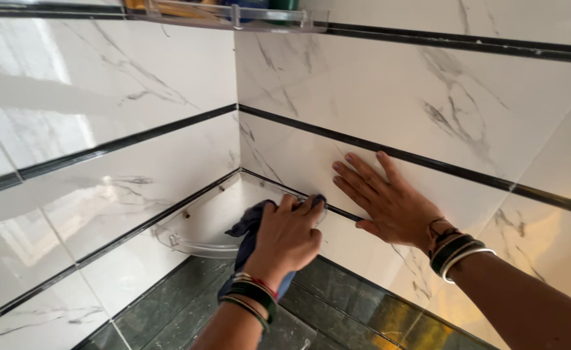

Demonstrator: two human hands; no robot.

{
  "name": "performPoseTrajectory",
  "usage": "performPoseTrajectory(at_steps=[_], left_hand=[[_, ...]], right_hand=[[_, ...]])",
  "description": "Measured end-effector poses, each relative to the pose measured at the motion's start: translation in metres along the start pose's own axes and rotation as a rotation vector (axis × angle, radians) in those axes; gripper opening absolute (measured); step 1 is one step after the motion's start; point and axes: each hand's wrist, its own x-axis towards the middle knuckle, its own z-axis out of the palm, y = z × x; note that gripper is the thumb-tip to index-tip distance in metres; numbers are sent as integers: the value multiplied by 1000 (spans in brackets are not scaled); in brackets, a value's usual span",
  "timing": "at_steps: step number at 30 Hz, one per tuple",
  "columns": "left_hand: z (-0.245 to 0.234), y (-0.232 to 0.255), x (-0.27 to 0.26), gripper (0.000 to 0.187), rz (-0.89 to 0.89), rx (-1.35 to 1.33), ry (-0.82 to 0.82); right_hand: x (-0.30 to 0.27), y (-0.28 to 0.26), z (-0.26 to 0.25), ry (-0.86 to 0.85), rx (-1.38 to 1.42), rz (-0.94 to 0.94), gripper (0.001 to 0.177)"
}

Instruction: The person wipes a plastic corner shelf and the adjacent tiled wall with a cloth.

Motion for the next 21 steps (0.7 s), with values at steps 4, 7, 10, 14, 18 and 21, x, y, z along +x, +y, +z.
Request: performPoseTrajectory(at_steps=[4,7,10,14,18,21], left_hand=[[5,-8,9,48,-206,-148,70],[27,-25,24,37,-345,-340,352],[41,-53,49,26,-360,-498,612],[50,-54,75,16,-443,-574,498],[43,-30,83,11,-232,-364,247],[34,-13,57,21,-146,-468,237]], right_hand=[[-3,-2,-1,9,-21,-2,89],[-4,-1,-2,23,-67,-3,90],[-3,-4,-3,27,-76,5,90],[-3,-3,-4,6,-50,-4,89],[-3,-2,-4,-1,-52,-11,89],[-4,-2,-6,6,-56,-13,89]])
